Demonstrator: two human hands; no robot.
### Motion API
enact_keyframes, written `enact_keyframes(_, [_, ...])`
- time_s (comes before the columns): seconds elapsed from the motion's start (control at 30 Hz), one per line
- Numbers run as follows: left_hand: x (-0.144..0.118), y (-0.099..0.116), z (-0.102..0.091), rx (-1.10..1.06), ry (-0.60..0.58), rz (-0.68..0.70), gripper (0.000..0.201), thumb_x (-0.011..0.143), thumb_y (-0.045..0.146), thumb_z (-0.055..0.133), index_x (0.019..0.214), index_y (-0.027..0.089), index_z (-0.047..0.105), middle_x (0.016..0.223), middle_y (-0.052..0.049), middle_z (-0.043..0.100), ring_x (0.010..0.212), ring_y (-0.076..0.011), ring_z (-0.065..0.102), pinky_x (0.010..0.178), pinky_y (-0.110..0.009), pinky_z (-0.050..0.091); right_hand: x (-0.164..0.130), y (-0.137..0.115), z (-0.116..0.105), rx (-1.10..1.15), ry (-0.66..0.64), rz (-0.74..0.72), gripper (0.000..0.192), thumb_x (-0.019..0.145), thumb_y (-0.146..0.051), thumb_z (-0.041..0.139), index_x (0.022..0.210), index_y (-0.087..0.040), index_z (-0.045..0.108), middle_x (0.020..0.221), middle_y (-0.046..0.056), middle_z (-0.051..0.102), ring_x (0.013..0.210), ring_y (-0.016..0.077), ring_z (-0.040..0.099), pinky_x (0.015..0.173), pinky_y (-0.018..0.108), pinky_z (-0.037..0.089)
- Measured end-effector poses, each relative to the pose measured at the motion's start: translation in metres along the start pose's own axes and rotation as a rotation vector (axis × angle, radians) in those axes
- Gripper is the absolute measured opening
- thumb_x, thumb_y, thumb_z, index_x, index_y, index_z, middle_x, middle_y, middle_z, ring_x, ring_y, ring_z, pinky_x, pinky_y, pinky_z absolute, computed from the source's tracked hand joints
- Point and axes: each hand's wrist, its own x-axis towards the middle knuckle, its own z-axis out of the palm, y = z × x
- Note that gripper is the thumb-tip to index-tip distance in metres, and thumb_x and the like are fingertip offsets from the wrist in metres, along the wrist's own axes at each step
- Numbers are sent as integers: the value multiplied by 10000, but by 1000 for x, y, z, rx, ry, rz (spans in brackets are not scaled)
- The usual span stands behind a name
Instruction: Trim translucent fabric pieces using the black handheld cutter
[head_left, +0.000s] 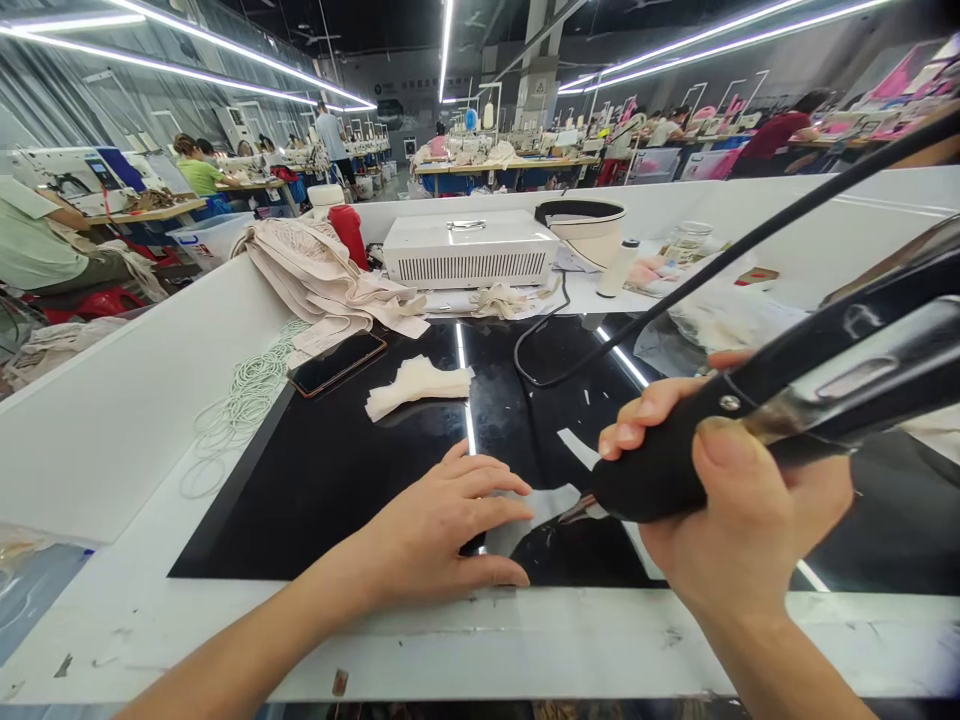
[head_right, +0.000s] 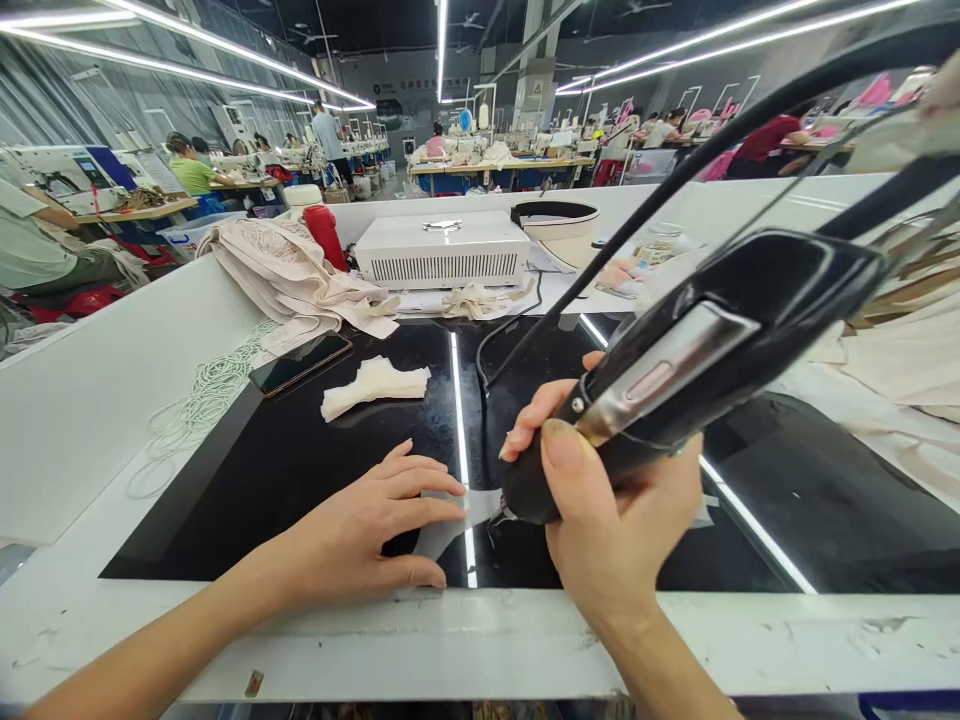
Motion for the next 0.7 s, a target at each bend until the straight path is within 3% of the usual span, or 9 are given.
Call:
enact_keyframes(0.17, [5, 1, 9, 33, -63, 2, 567, 1058, 518, 789, 1533, 229, 680, 1520, -154, 712, 1453, -335, 642, 1372, -702, 272, -4, 8, -3, 2, -54, -9, 360, 868, -386, 981, 1119, -272, 748, 822, -45, 763, 621, 148, 683, 561, 293, 604])
enact_keyframes(0.7, [5, 5, 8, 29, -109, -57, 506, 1059, 417, 803, 1523, 246, 692, 1546, -127, 694, 1477, -343, 630, 1358, -758, 265, -8, 15, -6, -24, -106, 14, 387, 931, -405, 941, 1193, -280, 685, 856, -47, 767, 617, 146, 694, 554, 300, 590])
